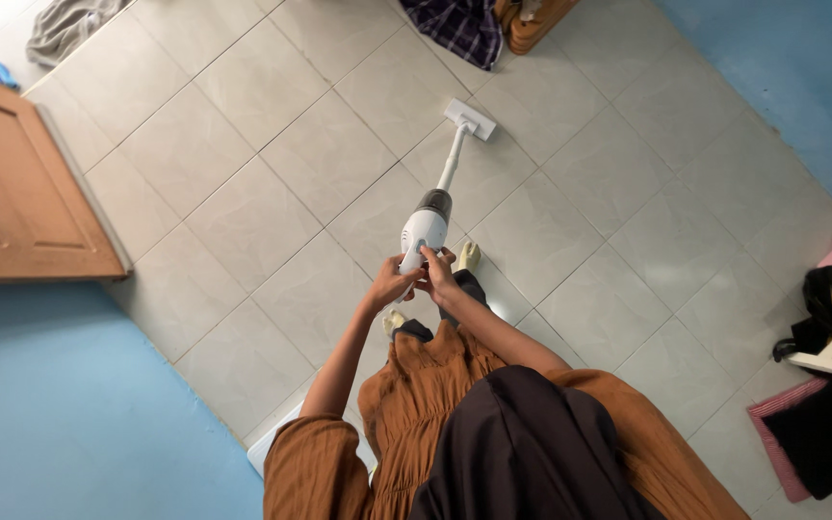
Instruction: The person vacuums the tiled floor by moving a handheld vacuum cleaner across the surface, passing near a fan and under a bed frame.
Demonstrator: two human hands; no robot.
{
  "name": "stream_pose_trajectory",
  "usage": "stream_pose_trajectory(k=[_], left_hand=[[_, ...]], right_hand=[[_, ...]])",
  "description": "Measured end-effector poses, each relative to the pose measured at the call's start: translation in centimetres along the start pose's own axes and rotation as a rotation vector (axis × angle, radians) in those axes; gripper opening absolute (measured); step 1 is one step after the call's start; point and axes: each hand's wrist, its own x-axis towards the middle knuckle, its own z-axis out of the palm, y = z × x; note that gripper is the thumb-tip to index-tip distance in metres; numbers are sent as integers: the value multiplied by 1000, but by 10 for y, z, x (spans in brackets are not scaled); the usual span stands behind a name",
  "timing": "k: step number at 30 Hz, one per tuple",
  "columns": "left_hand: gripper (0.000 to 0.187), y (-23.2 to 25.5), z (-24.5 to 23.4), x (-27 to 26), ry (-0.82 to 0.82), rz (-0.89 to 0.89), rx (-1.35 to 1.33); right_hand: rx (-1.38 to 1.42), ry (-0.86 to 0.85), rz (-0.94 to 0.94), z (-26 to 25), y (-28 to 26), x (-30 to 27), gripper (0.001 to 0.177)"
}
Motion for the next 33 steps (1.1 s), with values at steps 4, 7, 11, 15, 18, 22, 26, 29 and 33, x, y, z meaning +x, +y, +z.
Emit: stream_pose_trajectory(k=[4, 7, 11, 15, 18, 22, 26, 29, 33], left_hand=[[25, 13, 24, 62, -31, 42, 34], [24, 31, 41, 109, -41, 40, 103], [24, 56, 62, 167, -48, 60, 84], [25, 76, 77, 213, -66, 82, 93], [25, 86, 84, 230, -77, 91, 99], [26, 91, 76, 229, -64, 41, 145], [26, 82, 53, 199, -90, 26, 177], [26, 74, 31, 166, -120, 14, 162], [26, 61, 2, 119, -147, -3, 177]], right_hand=[[51, -39, -31, -27, -54, 28, 76], [68, -30, -27, -42, -101, 49, 73], [62, -13, -47, -56, -157, 78, 71], [36, 40, -77, -63, -199, 102, 69], [-4, 82, -80, -66, -219, 111, 71], [24, 50, -74, -60, -218, 112, 76], [2, 77, -35, -44, -185, 100, 81], [8, 106, -15, -27, -151, 83, 83], [43, 139, 2, -1, -99, 61, 82]])
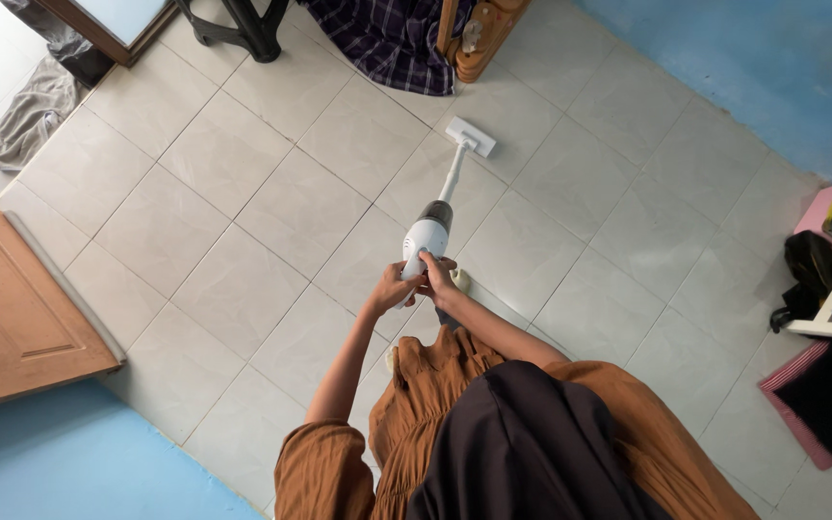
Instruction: The person vacuums the tiled floor by moving a handheld vacuum cleaner across the surface, passing near a fan and under a bed frame.
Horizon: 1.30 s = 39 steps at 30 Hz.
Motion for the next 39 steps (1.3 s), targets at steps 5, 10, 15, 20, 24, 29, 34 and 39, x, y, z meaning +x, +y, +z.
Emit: stream_pose_trajectory(k=[5, 10, 15, 20, 24, 29, 34, 39], left_hand=[[27, -26, -21, -61, -18, -16, 39], [27, -45, -31, -99, -32, -23, 31], [26, -49, -29, -98, -29, 34, 0], [26, -39, -14, -70, -26, 36, -22], [25, -22, 3, -31, -25, 22, -14], [24, 17, 32, 38, -34, 29, -48], [25, 66, 63, 118, -25, 38, -4], [25, 109, 102, 203, -4, 64, 13]], right_hand=[[48, -145, 24, 14, 61, -32, 73], [-1, -209, 59, 19, 97, -50, 63], [-5, -162, 23, 20, 97, -51, 60], [13, -98, -14, 7, 70, -41, 60], [40, -96, -67, -10, 34, -26, 65], [84, 5, -69, -35, -37, 3, 75], [98, -56, -93, -69, -125, 38, 78], [89, -38, -130, -107, -213, 71, 74]])
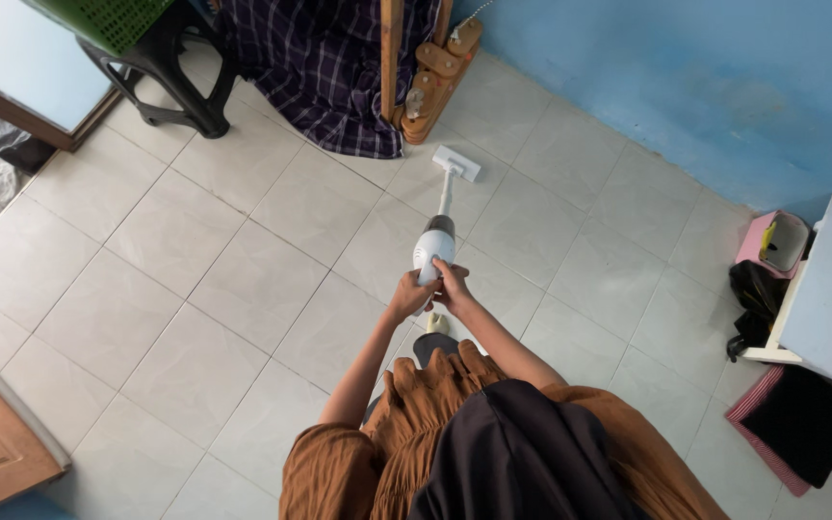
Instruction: The person vacuums the tiled floor by moving a handheld vacuum cleaner across the surface, passing near a fan and under a bed frame.
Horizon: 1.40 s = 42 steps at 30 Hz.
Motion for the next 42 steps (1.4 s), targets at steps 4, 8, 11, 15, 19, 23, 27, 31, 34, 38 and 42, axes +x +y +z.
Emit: stream_pose_trajectory(k=[4, 8, 11, 15, 19, 23, 27, 31, 34, 38, 42], left_hand=[[26, 22, 28, 62, -5, -8, -6], [28, 37, 43, 113, 4, 12, 40], [30, 34, 52, 139, 13, 20, 26], [31, 25, 50, 146, 5, 3, 104], [31, 9, 33, 119, -32, -5, 152], [30, 6, 4, 75, -92, -3, 182], [30, -2, -29, 27, -90, -2, 199], [29, -19, -58, -14, -102, -1, 237], [29, -34, -74, -30, -123, -17, 269], [31, -42, -86, -27, -101, 57, 289], [31, -39, -85, -8, -101, 9, 269]], right_hand=[[-21, 46, -25, -23, -55, 33, 72], [-43, 108, -49, -31, -98, 58, 72], [-36, 115, -65, -38, -114, 70, 72], [-16, 116, -73, -35, -111, 67, 66], [20, 118, -33, -23, -79, 52, 63], [61, 63, -38, -1, -40, 30, 64], [94, 67, 31, 23, 3, 12, 66], [120, 128, 50, 50, 53, -6, 71], [151, 116, 41, 63, 76, -14, 75], [171, 195, -10, 79, 81, -11, 79], [132, 203, -3, 76, 70, 1, 81]])
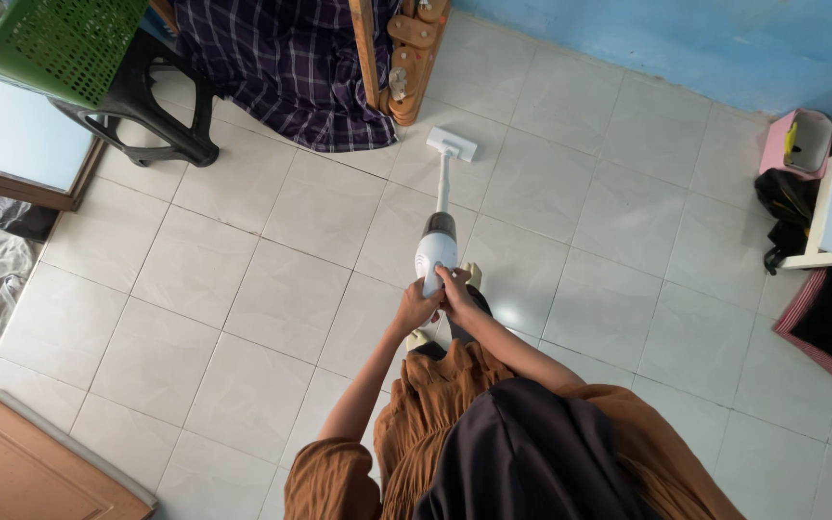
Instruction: The person vacuums the tiled floor by moving a handheld vacuum cleaner across the surface, passing near a fan and under a bed frame.
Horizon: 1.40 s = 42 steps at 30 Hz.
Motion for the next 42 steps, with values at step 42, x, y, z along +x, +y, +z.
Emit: stream_pose_trajectory(k=[42], left_hand=[[45, 174, 100, 454, 116, 35, 17]], right_hand=[[-88, -1, -28, -54, -409, 257, 70]])
